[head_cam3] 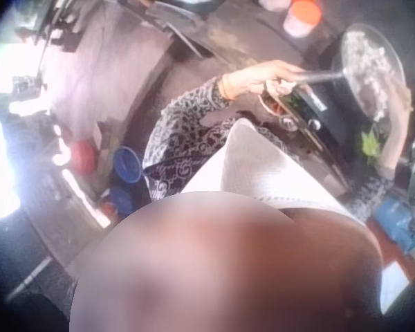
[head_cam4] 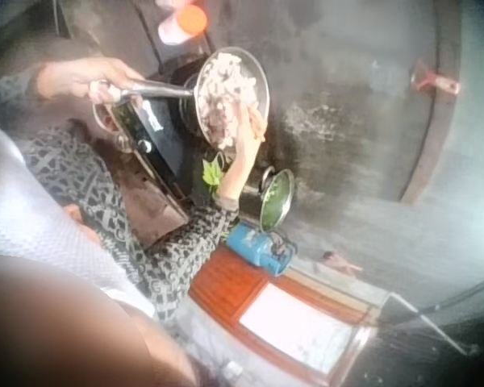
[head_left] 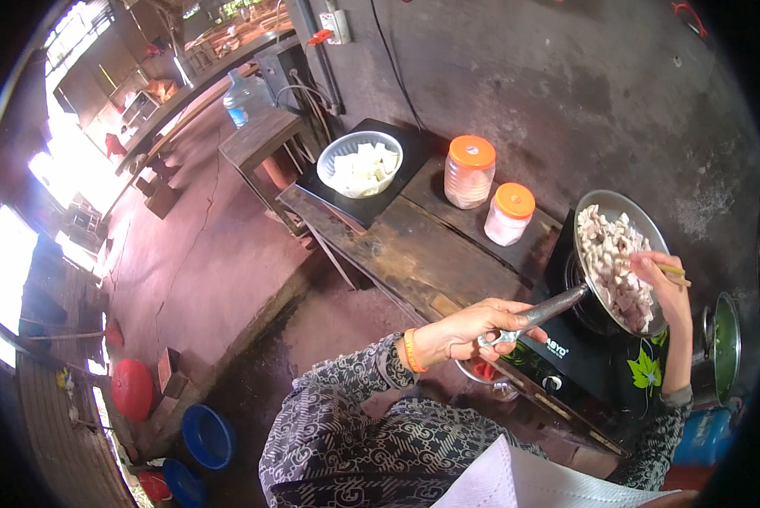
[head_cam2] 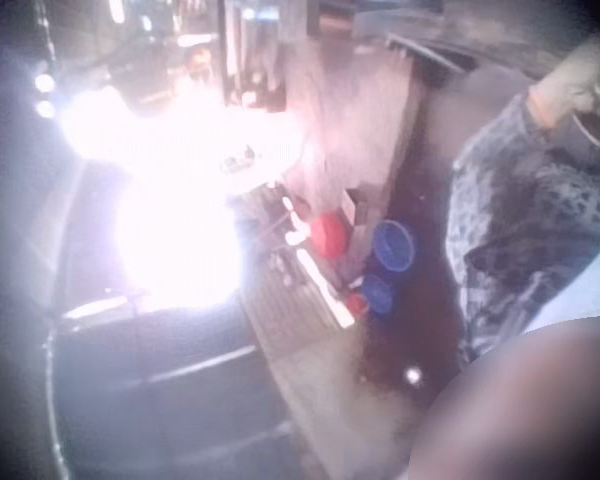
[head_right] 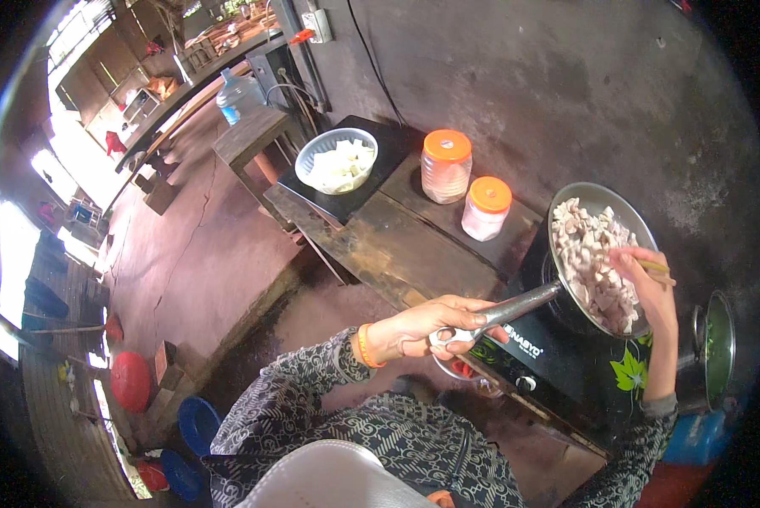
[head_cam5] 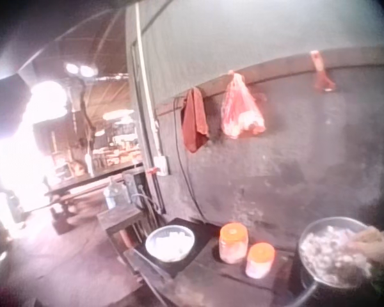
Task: The person stirs chopped green vegetables in a pot on a portable stove, then stirs diced meat in a pan on the same stove. Finally, the person retrieves a pot and fills it with water from a large dispenser.
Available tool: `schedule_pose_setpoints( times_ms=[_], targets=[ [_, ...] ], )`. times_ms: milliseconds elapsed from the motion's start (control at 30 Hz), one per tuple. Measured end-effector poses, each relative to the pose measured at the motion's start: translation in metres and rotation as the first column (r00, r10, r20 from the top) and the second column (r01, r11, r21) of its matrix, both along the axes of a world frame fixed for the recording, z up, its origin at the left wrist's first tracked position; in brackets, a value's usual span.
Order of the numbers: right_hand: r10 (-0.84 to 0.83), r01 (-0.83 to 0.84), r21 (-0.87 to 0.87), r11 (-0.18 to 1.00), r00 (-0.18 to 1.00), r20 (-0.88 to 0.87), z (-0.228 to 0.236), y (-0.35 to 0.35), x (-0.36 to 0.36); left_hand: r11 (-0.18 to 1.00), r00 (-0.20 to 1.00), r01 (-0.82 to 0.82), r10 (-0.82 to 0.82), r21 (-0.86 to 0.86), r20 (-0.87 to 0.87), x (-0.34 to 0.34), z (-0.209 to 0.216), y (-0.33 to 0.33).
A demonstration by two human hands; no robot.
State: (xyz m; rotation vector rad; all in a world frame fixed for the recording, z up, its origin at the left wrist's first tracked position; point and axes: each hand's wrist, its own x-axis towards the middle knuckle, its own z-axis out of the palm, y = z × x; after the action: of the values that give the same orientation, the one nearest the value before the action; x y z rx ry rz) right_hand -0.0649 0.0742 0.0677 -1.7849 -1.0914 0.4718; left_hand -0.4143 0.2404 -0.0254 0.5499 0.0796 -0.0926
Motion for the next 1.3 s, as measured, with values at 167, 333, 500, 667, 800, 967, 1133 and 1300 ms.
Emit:
schedule_pose_setpoints(
  times_ms=[167,333,500,667,800,967,1133,1300],
  targets=[
    [0.006,-0.006,0.009,1.0,1.0,-0.007,0.039,-0.008,-0.02,1.0,1.0,-0.013,0.013,0.022,-0.017,-0.001,0.005,0.0],
    [0.063,-0.052,0.075,0.996,0.985,-0.161,0.016,0.021,-0.038,1.0,1.0,-0.01,0.01,0.012,-0.013,-0.001,0.002,0.002],
    [-0.042,0.043,0.098,0.994,0.999,-0.008,-0.022,0.013,0.008,0.999,1.0,-0.024,0.023,0.022,0.003,-0.002,0.003,0.0],
    [-0.193,0.193,0.033,0.981,0.981,-0.016,0.005,-0.016,0.039,0.999,1.0,-0.026,0.026,0.02,-0.005,-0.003,0.004,0.001],
    [-0.185,0.174,0.18,0.968,0.982,0.048,-0.005,-0.005,0.056,0.999,1.0,-0.027,0.027,0.027,0.004,-0.002,0.006,-0.003],
    [-0.08,0.069,0.121,0.99,0.992,0.093,-0.04,0.036,0.031,0.998,0.999,-0.028,0.029,0.05,-0.033,-0.003,0.006,-0.001],
    [0.064,-0.079,0.035,0.996,0.945,0.32,-0.023,0.029,-0.005,0.998,1.0,-0.03,0.03,0.051,0.001,-0.003,0.008,-0.001],
    [0.222,-0.221,-0.028,0.975,0.954,0.203,0.017,-0.008,-0.041,0.999,0.999,-0.041,0.041,0.026,0.014,-0.005,0.004,-0.002]
  ],
)
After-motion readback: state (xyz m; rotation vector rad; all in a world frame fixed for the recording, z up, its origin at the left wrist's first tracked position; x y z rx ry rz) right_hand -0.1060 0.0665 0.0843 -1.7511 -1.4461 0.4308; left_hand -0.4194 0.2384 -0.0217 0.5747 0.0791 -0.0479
